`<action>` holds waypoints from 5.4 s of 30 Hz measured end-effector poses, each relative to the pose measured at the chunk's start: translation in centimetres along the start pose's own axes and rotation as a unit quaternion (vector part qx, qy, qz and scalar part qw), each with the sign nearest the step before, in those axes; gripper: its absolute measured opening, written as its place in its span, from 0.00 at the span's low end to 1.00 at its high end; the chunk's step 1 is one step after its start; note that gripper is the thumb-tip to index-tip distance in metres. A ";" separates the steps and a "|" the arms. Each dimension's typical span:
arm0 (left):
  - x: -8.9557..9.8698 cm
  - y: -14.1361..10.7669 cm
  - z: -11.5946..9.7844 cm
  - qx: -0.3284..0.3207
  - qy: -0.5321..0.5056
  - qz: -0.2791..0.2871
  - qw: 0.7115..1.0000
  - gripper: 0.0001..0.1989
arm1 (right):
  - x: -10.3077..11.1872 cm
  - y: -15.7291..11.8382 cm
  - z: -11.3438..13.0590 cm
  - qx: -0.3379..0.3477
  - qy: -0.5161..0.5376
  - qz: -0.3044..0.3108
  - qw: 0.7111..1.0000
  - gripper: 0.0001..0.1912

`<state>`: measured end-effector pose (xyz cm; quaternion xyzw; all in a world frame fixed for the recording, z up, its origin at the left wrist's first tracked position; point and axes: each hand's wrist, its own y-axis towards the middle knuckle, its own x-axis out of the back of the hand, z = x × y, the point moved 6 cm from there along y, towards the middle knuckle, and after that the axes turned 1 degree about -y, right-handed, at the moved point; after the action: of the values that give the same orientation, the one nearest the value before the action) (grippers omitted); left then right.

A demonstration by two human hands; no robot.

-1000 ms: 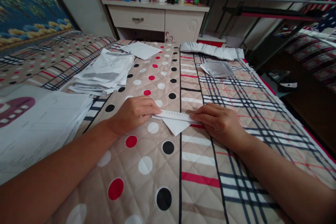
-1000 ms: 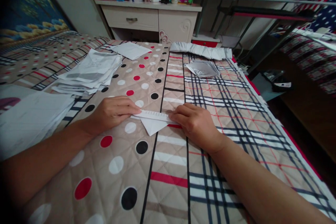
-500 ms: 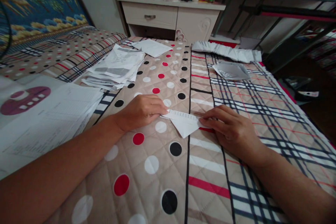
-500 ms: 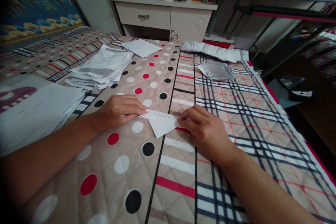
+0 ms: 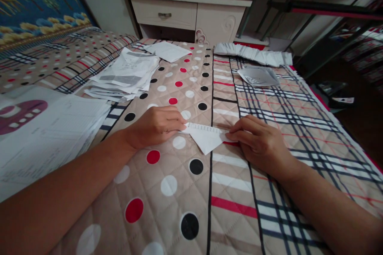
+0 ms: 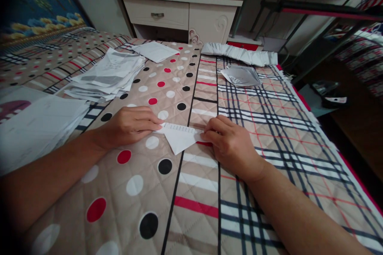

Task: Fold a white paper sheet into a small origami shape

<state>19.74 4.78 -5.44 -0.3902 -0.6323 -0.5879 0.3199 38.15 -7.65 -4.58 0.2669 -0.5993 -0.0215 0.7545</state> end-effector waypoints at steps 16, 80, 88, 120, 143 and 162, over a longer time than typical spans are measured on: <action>0.4 0.0 -0.2 -0.025 -0.003 -0.037 0.999 0.07 | -0.1 -0.3 -1.0 -0.035 0.091 -0.047 0.994 0.15; 0.1 0.0 -0.2 -0.015 0.012 -0.021 1.000 0.08 | 0.5 -0.3 -0.5 0.053 0.041 0.053 0.996 0.08; 0.2 0.1 -0.2 -0.008 -0.001 -0.021 1.000 0.08 | 0.4 -0.4 -0.8 0.045 0.050 0.054 0.996 0.07; -2.7 1.9 3.3 0.275 -0.209 0.053 0.937 0.17 | -1.9 4.4 -2.7 -0.259 0.085 0.207 0.939 0.05; -2.1 4.2 6.6 0.393 -0.461 -0.416 0.679 0.14 | -4.5 5.3 -3.9 -0.300 0.293 -0.126 0.899 0.13; -3.1 5.3 4.8 0.434 -0.522 -0.290 0.675 0.17 | -4.7 6.1 -1.4 -0.313 0.465 -0.108 0.821 0.17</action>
<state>26.15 9.23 -5.98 -0.2481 -0.9618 -0.0119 -0.1155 36.35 -0.28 -6.32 0.0578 -0.1056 -0.1624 0.9794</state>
